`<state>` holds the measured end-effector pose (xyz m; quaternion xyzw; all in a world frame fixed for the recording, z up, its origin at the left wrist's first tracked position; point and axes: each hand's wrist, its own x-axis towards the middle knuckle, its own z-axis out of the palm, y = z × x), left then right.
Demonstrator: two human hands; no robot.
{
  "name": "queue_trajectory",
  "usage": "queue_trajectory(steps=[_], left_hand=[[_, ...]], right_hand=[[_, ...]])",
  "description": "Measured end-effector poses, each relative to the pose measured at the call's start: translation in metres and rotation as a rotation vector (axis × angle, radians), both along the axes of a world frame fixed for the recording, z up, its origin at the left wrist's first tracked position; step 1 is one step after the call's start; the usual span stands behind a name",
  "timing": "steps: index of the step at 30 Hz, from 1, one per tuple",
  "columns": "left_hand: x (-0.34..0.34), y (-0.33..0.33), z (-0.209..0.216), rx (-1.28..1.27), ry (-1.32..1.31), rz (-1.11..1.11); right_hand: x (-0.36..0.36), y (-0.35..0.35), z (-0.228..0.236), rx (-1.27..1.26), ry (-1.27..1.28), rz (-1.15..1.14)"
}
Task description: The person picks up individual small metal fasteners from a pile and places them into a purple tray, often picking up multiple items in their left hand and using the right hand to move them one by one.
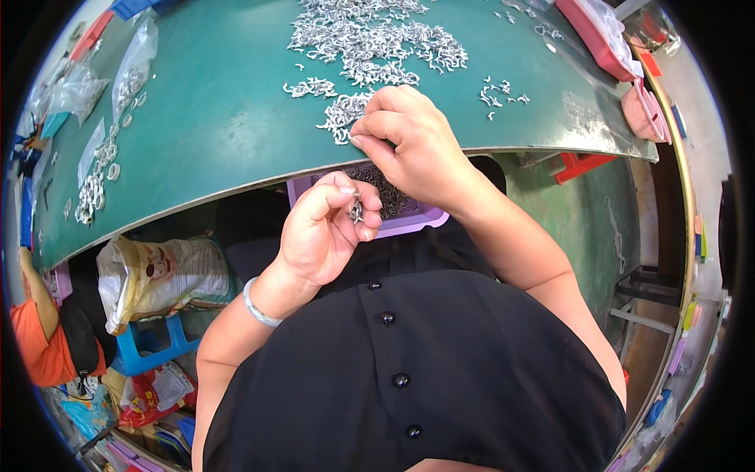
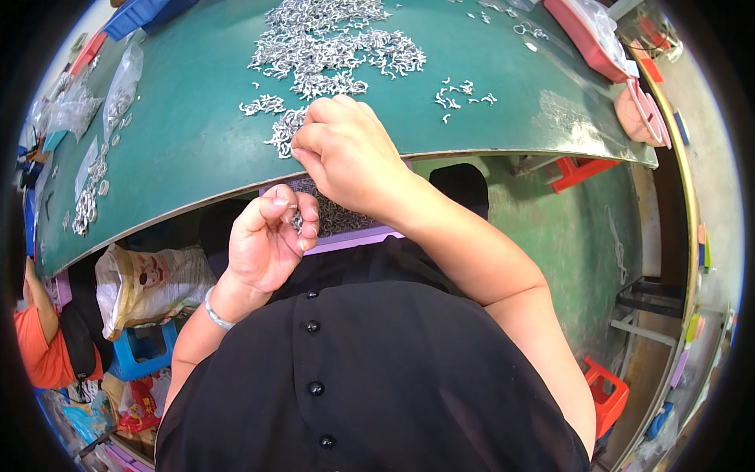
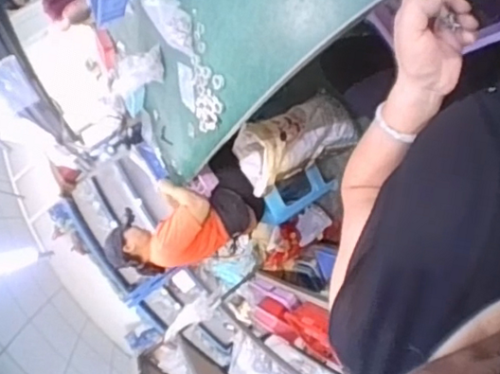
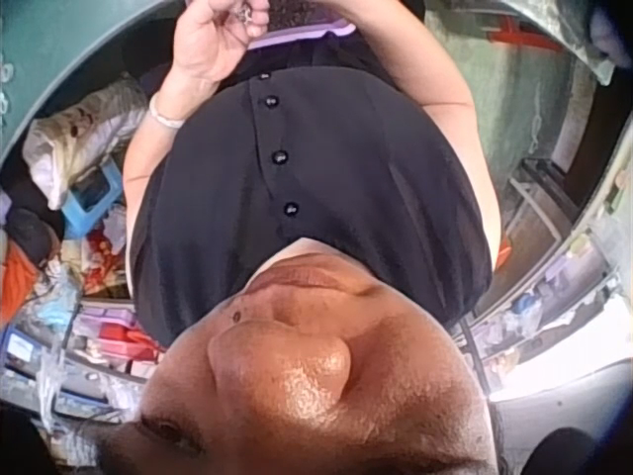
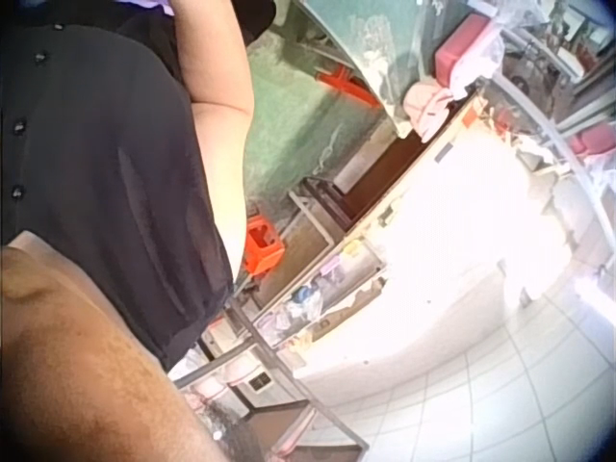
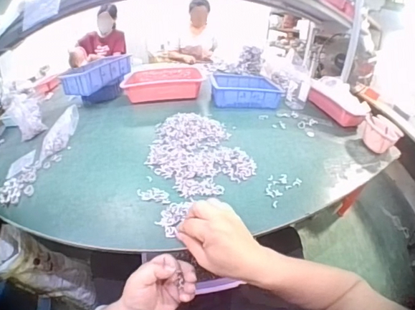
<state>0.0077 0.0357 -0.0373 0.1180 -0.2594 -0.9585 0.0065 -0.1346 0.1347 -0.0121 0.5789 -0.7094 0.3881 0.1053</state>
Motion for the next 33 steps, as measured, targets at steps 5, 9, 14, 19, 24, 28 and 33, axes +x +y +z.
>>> queue_trajectory(steps=[5,9,14,19,24,28,33], left_hand=[[0.001,0.000,-0.003,-0.022,0.005,0.029],[0.001,0.000,-0.003,-0.014,-0.007,0.006],[0.000,0.004,0.010,-0.019,-0.076,0.006],[0.000,0.002,0.007,-0.046,-0.063,0.021],[0.002,0.003,0.006,-0.153,-0.076,0.045],[0.002,0.002,0.006,-0.082,-0.070,0.071],[0.004,0.002,0.005,-0.043,-0.082,0.106]], right_hand=[[-0.001,0.001,-0.002,-0.079,-0.013,0.059],[0.001,0.010,0.004,-0.044,-0.038,0.101],[0.005,0.013,0.003,-0.129,-0.093,0.171],[0.006,0.017,0.008,-0.085,-0.040,0.239],[0.001,0.015,0.009,-0.046,-0.172,0.310],[0.001,0.002,0.004,-0.063,-0.051,0.125],[0.002,-0.007,0.004,0.002,0.026,0.045]])
